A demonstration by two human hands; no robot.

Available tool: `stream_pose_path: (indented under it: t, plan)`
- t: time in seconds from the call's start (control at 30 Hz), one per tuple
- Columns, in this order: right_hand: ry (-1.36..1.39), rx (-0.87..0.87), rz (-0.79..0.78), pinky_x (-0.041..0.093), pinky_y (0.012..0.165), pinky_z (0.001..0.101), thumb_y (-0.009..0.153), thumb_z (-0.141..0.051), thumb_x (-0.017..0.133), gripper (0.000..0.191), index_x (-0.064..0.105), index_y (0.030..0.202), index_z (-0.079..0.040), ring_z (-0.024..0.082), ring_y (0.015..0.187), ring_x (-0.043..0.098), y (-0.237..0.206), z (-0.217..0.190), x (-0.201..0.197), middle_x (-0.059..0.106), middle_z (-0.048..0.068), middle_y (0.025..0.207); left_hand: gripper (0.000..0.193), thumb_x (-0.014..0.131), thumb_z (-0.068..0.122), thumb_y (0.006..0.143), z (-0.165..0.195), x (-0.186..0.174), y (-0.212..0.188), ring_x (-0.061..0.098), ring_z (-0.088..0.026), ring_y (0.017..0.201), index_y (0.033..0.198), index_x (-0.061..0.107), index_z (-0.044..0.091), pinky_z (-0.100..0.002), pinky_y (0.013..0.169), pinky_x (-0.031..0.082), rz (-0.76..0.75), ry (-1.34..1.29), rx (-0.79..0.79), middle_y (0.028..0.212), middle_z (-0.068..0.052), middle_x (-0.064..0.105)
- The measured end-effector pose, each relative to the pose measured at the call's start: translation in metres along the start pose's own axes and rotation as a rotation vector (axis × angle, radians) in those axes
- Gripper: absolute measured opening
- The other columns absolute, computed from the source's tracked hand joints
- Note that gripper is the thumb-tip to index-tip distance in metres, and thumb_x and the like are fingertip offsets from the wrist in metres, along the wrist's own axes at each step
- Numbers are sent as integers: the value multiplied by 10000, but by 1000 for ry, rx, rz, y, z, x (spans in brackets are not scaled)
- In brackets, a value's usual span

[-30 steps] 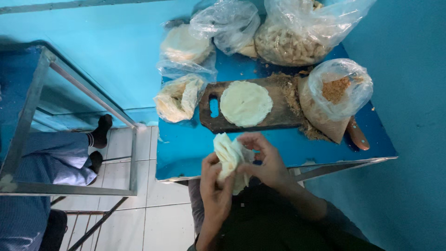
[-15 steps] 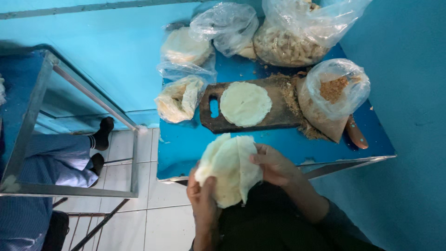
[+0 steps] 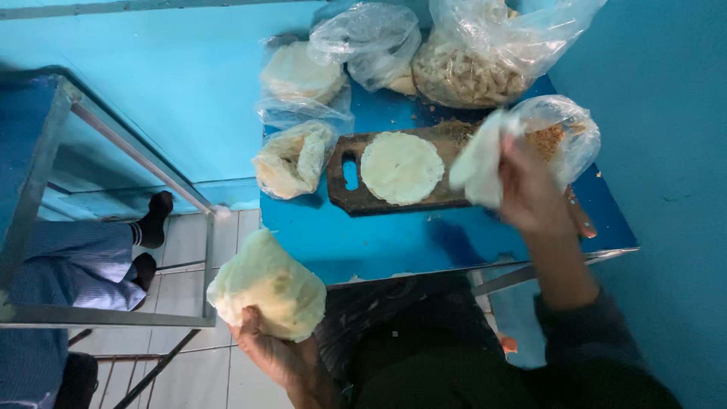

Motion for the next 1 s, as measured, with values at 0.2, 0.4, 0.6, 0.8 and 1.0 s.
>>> stream_pose_path:
  t: [0.2, 0.4, 0.6, 0.8, 1.0]
  plan:
    - [-1114, -666, -225, 575, 900, 371, 1102, -128, 591, 152, 708, 1192, -94, 234, 1009, 684, 47, -31, 112, 727, 81, 1135, 527, 562, 172, 982, -9, -16, 2, 671, -320, 1120, 1470, 461, 1, -477, 920, 587, 75, 65, -46, 1306, -184, 625]
    - [-1878, -929, -567, 565, 821, 429, 788, -126, 706, 326, 746, 1111, -139, 296, 1005, 713, 5, 58, 143, 755, 70, 1083, 522, 566, 130, 967, -11, -9, 3, 677, -300, 1113, 1465, 480, -3, -453, 922, 591, 15, 43, -70, 1295, -180, 636]
    - [-1900, -927, -572, 583, 872, 411, 820, -99, 694, 365, 730, 1183, -95, 276, 1043, 719, -2, 46, 126, 743, 78, 1177, 512, 559, 129, 983, -14, -7, 2, 680, -304, 1113, 1464, 475, -23, -463, 924, 593, 24, 58, -59, 1293, -188, 638]
    - [-1886, -895, -589, 573, 903, 420, 893, -141, 704, 307, 729, 1195, -92, 291, 1095, 706, -17, 46, 131, 725, 114, 1243, 501, 575, 136, 1005, -29, 0, -2, 675, -319, 1100, 1464, 495, -50, -479, 917, 585, -22, 82, -102, 1291, -213, 640]
    - [-1678, -785, -357, 568, 939, 438, 845, -236, 812, 461, 701, 1271, -97, 308, 1177, 672, -39, 15, 145, 660, 144, 1365, 569, 616, 225, 993, -59, 27, -19, 653, -341, 1159, 1464, 410, -17, -520, 960, 573, -110, 102, -256, 1351, -212, 596]
Point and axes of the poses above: each hand's wrist, its own y-axis towards the middle knuckle, its own x-axis out of the palm, z = x × y, the point moved 10 cm from there along y, towards the middle knuckle
